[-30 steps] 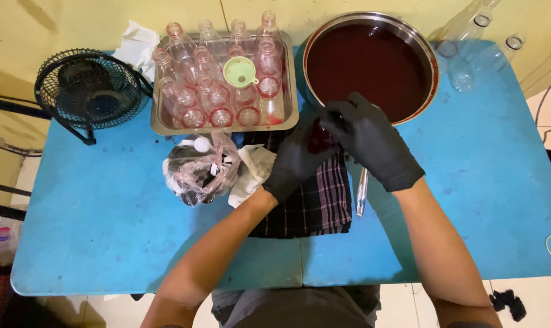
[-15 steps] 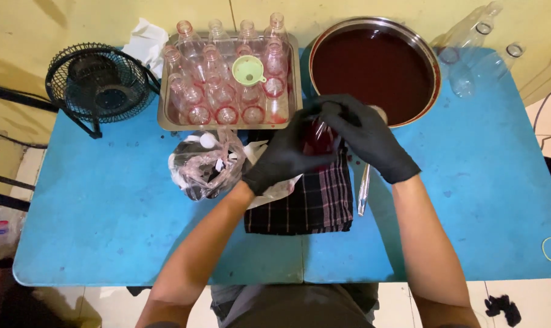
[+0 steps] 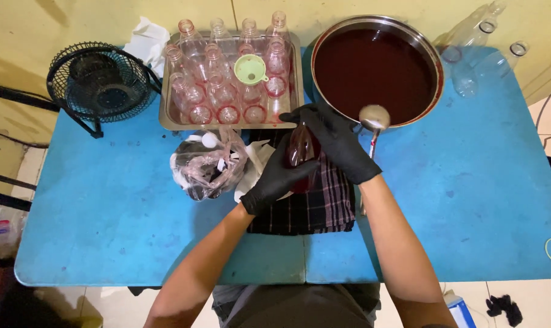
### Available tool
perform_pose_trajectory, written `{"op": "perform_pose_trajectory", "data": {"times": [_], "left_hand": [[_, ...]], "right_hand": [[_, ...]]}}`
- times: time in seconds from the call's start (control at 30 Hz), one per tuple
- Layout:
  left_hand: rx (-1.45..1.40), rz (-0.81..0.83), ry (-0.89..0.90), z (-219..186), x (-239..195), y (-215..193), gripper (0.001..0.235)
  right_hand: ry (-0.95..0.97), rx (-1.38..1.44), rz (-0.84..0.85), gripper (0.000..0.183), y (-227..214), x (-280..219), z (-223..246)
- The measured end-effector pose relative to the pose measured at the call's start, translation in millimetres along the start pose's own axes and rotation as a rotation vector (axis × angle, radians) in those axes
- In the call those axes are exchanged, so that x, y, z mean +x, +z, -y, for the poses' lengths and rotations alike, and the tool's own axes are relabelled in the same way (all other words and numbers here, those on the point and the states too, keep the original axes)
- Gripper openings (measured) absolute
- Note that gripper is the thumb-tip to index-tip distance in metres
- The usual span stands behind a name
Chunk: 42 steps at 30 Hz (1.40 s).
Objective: Filling glass bottles with syrup from a large bowl using a ladle and a small measuring cup, then capping and cleaning the bottles.
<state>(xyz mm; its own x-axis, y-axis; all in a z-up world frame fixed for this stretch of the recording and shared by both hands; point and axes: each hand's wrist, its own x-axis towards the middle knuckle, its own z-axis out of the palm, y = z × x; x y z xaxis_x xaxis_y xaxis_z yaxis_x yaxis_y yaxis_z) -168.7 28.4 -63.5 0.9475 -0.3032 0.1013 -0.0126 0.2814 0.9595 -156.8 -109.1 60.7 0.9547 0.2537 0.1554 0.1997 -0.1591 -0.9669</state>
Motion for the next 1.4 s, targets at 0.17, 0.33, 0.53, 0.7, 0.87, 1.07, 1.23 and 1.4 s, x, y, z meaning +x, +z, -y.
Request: {"op": "perform_pose_trajectory", "data": {"times": [0.17,0.33,0.53,0.7,0.87,1.07,1.23,1.4], "left_hand": [[0.018,-0.13,-0.051,-16,-5,13,0.076],[-0.05,-0.083,-0.022,-12,-4,-3,0.072],[0.047,-0.038,-0.025,-21,-5,-7,0.087],[-0.413,-0.23,-0.334,-80,-18,8,0.081],[0.091,-0.116,-0.016,-25,-10,-6,0.077],[-0.05,0.156,-0.109,-4,-15,-18,0.085],[-0.159,0.258,-0.072,24,-18,-23,0.091],[-0.122,0.222,-0.037,-3,-19,-14,0.084]], "right_hand": [[0.071,-0.186,-0.085,0.038,-7,1,-15],[0.004,-0.134,-0.033,0.044,-19,2,-12],[0.069,0.008,0.002,0.044,3,-2,16],[-0.077,-0.244,-0.271,0.028,11,2,-36],[0.181,-0.076,-0.161,0.048,-1,-4,-1],[0.109,0.499,0.108,0.056,-20,-2,-43],[0.122,1.06,0.215,0.059,-31,-6,-61],[0.042,0.521,0.053,0.058,-27,-16,-51]]}}
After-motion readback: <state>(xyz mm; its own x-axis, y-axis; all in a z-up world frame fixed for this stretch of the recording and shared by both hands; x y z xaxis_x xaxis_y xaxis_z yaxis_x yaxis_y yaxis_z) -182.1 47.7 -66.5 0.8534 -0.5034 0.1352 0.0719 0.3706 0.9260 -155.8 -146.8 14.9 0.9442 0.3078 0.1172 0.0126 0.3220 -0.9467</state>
